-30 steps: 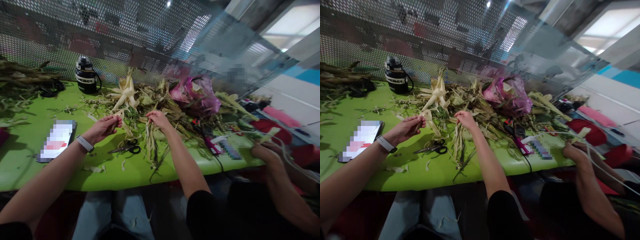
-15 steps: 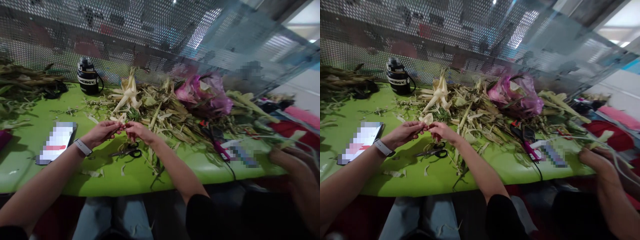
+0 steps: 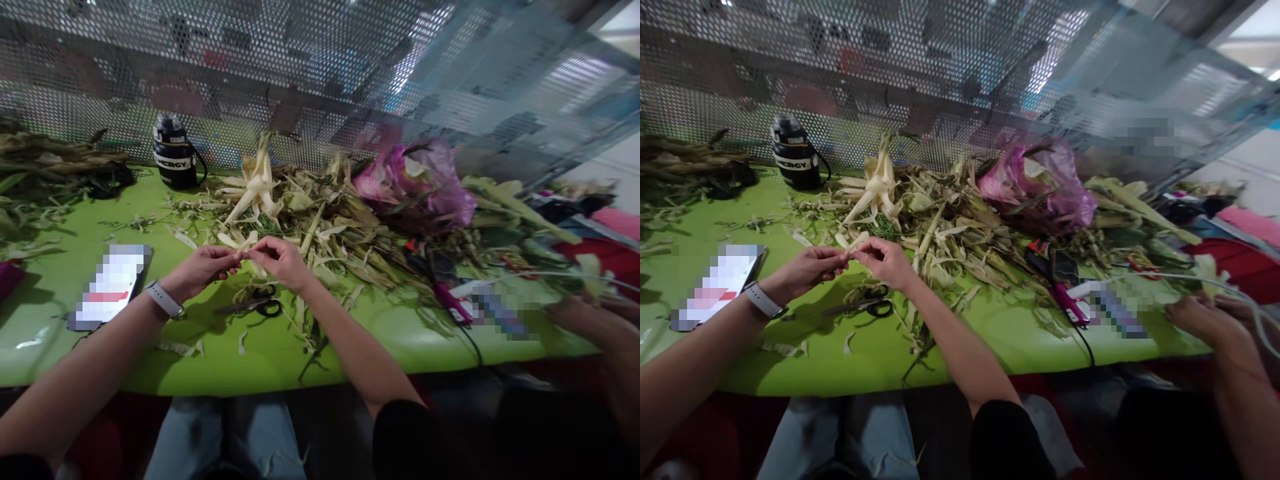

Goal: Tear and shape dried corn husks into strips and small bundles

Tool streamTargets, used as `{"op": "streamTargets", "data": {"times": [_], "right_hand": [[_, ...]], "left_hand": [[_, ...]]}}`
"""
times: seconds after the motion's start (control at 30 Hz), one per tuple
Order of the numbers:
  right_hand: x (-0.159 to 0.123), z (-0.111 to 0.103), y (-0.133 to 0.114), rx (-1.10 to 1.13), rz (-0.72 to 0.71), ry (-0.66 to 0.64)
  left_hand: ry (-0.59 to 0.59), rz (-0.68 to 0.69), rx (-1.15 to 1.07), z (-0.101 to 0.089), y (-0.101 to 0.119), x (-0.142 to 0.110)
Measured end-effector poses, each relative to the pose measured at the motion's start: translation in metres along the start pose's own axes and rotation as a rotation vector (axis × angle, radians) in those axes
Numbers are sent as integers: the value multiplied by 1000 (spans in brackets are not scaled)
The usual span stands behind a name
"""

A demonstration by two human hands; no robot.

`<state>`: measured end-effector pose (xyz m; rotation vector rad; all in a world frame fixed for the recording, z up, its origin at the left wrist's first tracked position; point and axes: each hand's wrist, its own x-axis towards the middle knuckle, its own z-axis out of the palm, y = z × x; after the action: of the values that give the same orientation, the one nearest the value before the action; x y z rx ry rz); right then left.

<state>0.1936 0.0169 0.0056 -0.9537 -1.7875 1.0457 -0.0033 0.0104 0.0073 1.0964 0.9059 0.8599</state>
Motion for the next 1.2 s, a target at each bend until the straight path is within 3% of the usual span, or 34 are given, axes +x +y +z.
{"op": "streamTargets", "data": {"times": [0.17, 0.33, 0.53, 0.73, 0.83, 0.93, 1.0, 1.07, 1.2], "right_hand": [[0, 2, 3, -77, -25, 56], [-1, 3, 6, -112, -46, 61], [-2, 4, 5, -174, -64, 37], [-1, 2, 3, -264, -65, -44], [1, -12, -1, -275, -57, -125], [2, -33, -9, -165, 15, -184], [1, -44, -15, -67, 15, -165], [-1, -48, -22, 16, -14, -129], [-4, -39, -31, 146, -70, -100]], "left_hand": [[-143, 52, 60, 0, 2, -4], [-171, 25, 98, 0, 9, -7], [-204, 142, 237, 2, 8, -7], [-30, 390, 619, 3, 3, -2], [66, 477, 744, -1, 8, -5], [101, 465, 813, -6, 21, -15], [7, 424, 796, -7, 33, -24], [-203, 332, 796, -4, 45, -33], [-545, 162, 671, 8, 58, -48]]}}
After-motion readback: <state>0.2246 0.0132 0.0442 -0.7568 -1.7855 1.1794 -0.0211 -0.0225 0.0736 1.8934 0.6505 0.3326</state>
